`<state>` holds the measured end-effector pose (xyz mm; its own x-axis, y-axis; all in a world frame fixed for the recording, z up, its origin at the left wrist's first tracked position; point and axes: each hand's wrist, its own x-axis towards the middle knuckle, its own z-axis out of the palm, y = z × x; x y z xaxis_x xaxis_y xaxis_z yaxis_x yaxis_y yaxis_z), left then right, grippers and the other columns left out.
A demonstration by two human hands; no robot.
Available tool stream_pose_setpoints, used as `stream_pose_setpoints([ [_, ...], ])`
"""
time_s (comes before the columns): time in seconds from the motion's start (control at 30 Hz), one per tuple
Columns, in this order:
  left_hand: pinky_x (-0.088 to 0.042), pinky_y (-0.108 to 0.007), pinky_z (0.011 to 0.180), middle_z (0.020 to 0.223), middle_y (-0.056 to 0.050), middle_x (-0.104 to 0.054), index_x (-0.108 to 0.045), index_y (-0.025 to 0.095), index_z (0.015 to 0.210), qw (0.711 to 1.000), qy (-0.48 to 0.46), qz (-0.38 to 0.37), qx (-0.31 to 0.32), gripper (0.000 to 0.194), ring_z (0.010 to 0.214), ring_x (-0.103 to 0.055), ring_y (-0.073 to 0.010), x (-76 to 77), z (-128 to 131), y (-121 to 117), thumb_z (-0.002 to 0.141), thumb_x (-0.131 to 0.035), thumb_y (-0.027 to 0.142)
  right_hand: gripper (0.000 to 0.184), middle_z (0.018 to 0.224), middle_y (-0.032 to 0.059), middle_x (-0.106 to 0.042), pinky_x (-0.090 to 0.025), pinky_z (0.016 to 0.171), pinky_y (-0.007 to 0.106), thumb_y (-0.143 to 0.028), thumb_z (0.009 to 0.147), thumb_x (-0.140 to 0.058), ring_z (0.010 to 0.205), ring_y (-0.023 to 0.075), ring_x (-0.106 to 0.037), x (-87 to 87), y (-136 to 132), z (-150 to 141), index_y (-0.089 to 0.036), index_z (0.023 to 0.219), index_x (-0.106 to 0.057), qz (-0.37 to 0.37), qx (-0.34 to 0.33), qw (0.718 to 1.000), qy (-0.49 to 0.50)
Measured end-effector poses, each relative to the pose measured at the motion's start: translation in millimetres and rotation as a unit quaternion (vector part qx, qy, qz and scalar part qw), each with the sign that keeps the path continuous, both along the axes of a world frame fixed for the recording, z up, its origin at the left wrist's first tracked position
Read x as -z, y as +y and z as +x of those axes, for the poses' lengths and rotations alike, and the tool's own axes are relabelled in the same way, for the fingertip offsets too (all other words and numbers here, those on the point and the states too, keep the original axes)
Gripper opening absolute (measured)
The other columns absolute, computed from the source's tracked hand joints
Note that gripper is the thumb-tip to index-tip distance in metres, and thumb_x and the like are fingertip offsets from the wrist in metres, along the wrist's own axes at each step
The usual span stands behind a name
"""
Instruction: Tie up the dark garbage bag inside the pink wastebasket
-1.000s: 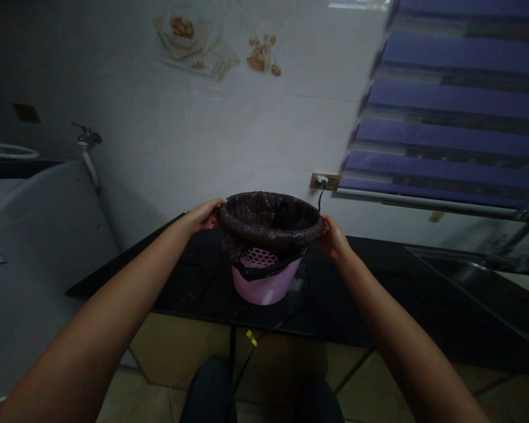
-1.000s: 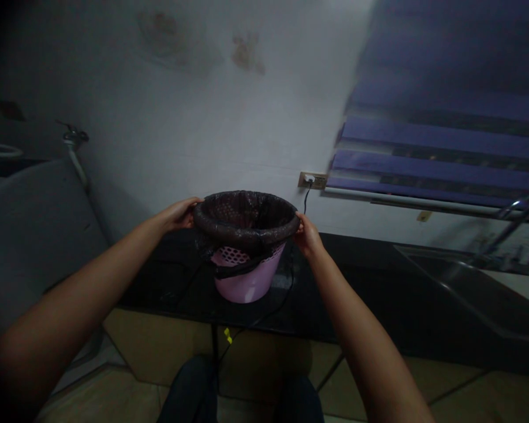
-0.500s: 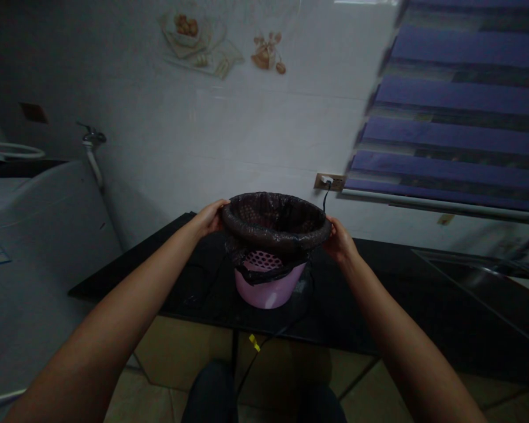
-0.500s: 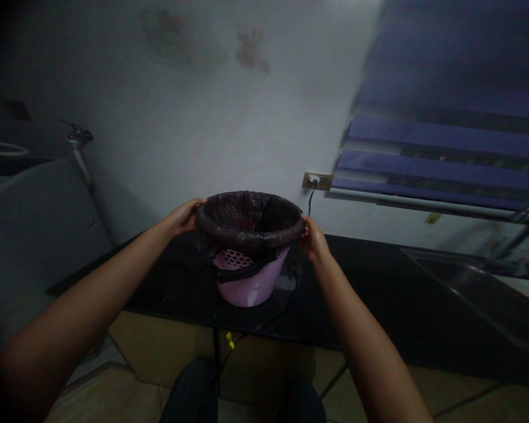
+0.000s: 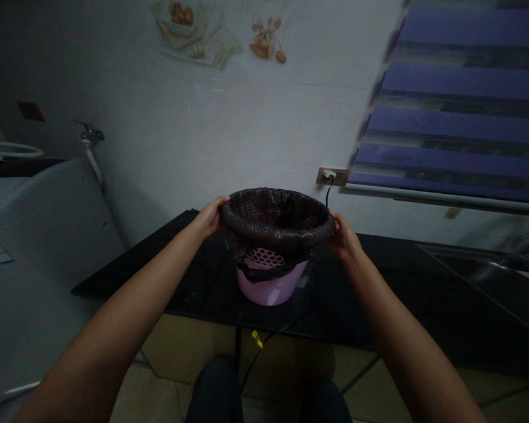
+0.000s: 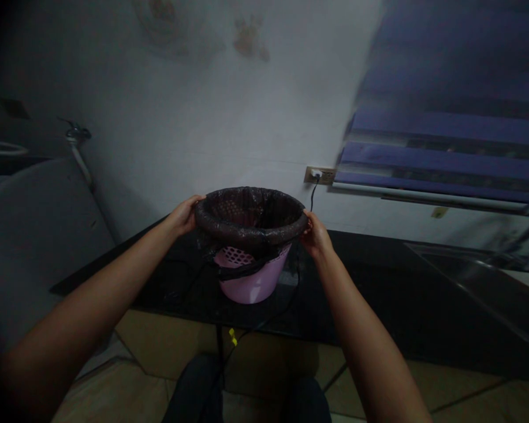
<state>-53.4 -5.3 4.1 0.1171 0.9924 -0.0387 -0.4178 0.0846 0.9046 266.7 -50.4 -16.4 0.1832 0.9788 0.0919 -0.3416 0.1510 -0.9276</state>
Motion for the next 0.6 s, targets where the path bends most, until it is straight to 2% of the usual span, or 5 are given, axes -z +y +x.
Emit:
stream_pose_setpoints([
  [0.13, -0.045, -0.024, 0.054, 0.058, -0.002, -0.057, -0.056, 0.015, 0.067, 1.0, 0.001, -0.008, -0.008, 0.015, 0.049, -0.054, -0.0143, -0.9, 1.9, -2.1, 0.076, -0.047, 0.024, 0.023, 0.057, -0.0009, -0.046, -0.033, 0.044, 0.02, -0.035, 0.066, -0.067, 0.05, 0.0098, -0.041, -4.1, -3.2, -2.6, -0.018, 0.068, -0.051, -0.033, 0.005, 0.998, 0.053],
  [0.47, -0.046, -0.025, 0.059, 0.059, -0.002, -0.058, -0.056, 0.015, 0.068, 1.0, 0.005, 0.005, -0.027, 0.013, 0.056, -0.057, -0.0163, -0.5, 3.7, -2.7, 0.074, -0.048, 0.023, 0.039, 0.048, -0.0036, -0.03, -0.027, 0.041, 0.021, -0.036, 0.062, -0.07, 0.042, 0.0068, -0.027, -8.0, -6.5, -5.5, -0.017, 0.058, -0.036, -0.018, 0.007, 0.999, 0.041],
  [0.6, -0.046, -0.024, 0.058, 0.061, -0.002, -0.058, -0.057, 0.015, 0.068, 1.0, -0.017, 0.014, -0.022, 0.014, 0.054, -0.055, -0.0148, -1.3, 4.8, -3.6, 0.075, -0.047, 0.021, 0.04, 0.047, -0.0036, -0.03, -0.026, 0.04, 0.02, -0.037, 0.06, -0.071, 0.043, 0.0068, -0.026, -9.6, -8.2, -7.7, -0.017, 0.058, -0.036, -0.022, 0.006, 0.999, 0.039],
])
